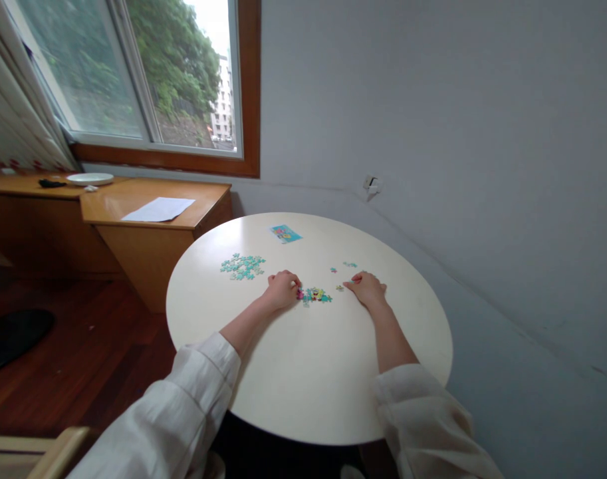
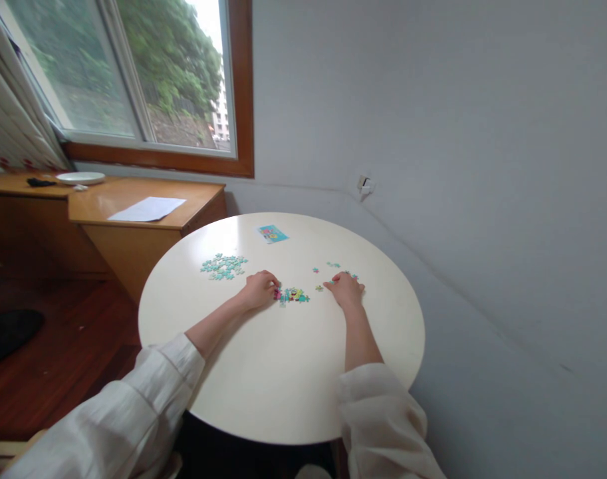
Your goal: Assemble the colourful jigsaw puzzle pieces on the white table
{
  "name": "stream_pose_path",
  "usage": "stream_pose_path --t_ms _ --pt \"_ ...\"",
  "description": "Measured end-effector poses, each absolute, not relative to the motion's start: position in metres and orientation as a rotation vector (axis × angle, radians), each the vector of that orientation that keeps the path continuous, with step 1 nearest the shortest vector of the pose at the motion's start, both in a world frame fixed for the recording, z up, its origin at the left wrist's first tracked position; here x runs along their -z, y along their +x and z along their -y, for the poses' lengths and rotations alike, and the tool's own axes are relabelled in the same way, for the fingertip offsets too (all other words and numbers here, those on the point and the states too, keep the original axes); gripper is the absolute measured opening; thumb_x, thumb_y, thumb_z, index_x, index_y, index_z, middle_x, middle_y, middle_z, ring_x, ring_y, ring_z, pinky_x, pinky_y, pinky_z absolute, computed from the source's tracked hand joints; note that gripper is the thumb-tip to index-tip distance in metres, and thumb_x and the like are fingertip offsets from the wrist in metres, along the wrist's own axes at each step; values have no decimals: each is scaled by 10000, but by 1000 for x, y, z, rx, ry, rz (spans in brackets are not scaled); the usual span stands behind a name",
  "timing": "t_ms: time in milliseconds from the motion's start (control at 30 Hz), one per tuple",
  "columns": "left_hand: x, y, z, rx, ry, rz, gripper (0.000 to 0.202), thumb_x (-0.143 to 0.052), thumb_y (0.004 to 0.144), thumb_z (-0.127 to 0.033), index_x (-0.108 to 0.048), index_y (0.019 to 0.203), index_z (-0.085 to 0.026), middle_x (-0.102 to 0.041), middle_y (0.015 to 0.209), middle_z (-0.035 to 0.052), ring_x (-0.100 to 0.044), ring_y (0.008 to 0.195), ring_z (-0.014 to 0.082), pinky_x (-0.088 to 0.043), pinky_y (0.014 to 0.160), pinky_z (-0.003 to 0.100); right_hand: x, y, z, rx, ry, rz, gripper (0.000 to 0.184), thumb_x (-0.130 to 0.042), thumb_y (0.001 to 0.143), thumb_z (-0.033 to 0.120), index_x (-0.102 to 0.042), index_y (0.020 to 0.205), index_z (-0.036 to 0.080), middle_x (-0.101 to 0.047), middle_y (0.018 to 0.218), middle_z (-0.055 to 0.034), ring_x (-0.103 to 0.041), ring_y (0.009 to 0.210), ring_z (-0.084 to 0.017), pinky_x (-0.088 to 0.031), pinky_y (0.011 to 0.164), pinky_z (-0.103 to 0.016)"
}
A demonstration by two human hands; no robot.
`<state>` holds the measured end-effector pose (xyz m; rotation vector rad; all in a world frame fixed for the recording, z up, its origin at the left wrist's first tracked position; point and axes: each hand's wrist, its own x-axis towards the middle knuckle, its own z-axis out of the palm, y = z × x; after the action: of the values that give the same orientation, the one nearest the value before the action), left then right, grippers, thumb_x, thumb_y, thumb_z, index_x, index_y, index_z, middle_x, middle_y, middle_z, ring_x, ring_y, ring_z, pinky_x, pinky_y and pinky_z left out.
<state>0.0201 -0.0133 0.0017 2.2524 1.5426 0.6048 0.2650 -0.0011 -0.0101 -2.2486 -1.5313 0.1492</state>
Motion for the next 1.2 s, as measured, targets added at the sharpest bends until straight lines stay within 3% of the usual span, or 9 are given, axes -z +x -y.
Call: stream_pose_path --t_ms 400,700,1200 --pt "-4 20 15 -605 2251 -1538 237 -468 765 -127 -675 850 -208 -638 1018 47 -557 1019 201 -365 941 365 20 261 -6 -231 -1834 1499 144 -611 638 227 -635 767 168 -632 636 -6 -564 608 -150 -417 621 -266" --pt "-5 20 15 -581 2272 -1538 240 -471 763 -131 -676 863 -203 -642 1013 52 -555 1020 204 -374 929 364 22 256 -10 -319 -1645 1565 160 -551 663 281 -637 703 153 -624 625 -28 -543 588 -153 -420 595 -275" --pt "-8 20 17 -570 2266 -1542 239 -470 765 -130 -674 862 -208 -639 1031 48 -553 1022 198 -374 932 354 26 245 -11 -581 -1445 1480 176 -619 612 339 -562 651 178 -597 571 2 -566 558 -143 -452 552 -260"
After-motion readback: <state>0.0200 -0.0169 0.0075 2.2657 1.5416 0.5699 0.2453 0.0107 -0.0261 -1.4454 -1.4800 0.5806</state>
